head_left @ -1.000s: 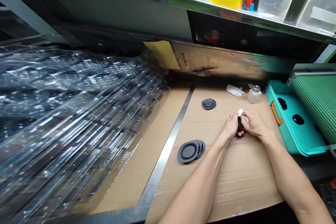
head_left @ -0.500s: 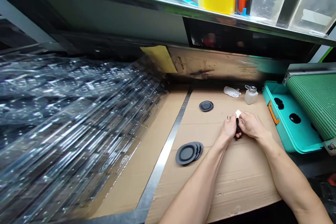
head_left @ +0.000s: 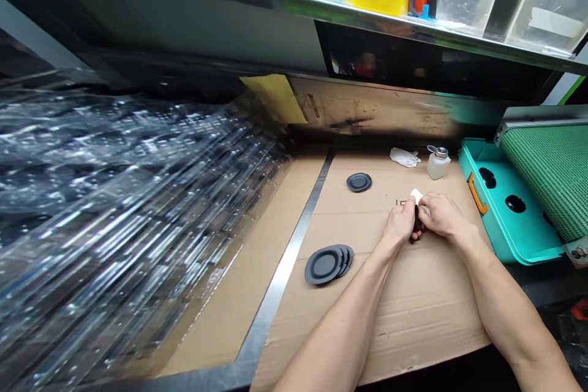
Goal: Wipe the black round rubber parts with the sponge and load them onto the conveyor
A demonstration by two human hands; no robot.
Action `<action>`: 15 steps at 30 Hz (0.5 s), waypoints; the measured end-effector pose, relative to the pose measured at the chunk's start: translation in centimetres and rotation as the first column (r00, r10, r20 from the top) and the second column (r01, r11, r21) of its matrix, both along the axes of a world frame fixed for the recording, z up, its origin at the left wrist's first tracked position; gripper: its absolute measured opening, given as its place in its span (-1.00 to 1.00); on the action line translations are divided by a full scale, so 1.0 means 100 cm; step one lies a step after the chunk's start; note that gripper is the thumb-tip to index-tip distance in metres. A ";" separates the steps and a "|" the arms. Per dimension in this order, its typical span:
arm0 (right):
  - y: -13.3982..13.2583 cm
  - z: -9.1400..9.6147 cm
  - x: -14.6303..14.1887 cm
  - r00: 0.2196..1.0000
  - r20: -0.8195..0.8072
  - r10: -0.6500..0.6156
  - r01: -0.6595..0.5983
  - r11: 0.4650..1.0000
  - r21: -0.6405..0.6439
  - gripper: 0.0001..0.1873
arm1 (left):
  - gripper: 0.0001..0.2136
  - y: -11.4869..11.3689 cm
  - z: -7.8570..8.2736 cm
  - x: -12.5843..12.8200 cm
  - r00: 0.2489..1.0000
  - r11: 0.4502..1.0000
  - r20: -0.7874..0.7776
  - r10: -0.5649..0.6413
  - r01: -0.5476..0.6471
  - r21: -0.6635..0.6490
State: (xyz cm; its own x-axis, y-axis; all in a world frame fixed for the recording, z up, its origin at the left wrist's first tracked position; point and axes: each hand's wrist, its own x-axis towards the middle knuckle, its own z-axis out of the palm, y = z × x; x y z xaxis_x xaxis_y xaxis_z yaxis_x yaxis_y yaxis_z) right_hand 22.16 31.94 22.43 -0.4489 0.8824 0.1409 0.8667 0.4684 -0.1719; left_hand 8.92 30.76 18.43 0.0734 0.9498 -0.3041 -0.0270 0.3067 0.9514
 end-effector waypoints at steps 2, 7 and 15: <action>-0.002 0.003 0.000 1.000 0.010 -0.011 0.011 1.000 -0.012 -0.82 | -0.42 -0.001 0.002 0.000 1.000 1.000 -0.030 -0.008 0.008 0.003; -0.003 0.005 0.001 1.000 -0.007 -0.011 0.011 1.000 -0.002 -0.81 | -0.41 -0.003 0.003 0.000 0.997 0.999 -0.071 -0.029 0.031 0.032; -0.003 0.004 0.002 0.998 -0.038 -0.043 0.042 0.999 -0.027 -0.79 | -0.42 -0.005 0.004 0.002 0.997 0.999 -0.077 -0.025 0.028 0.033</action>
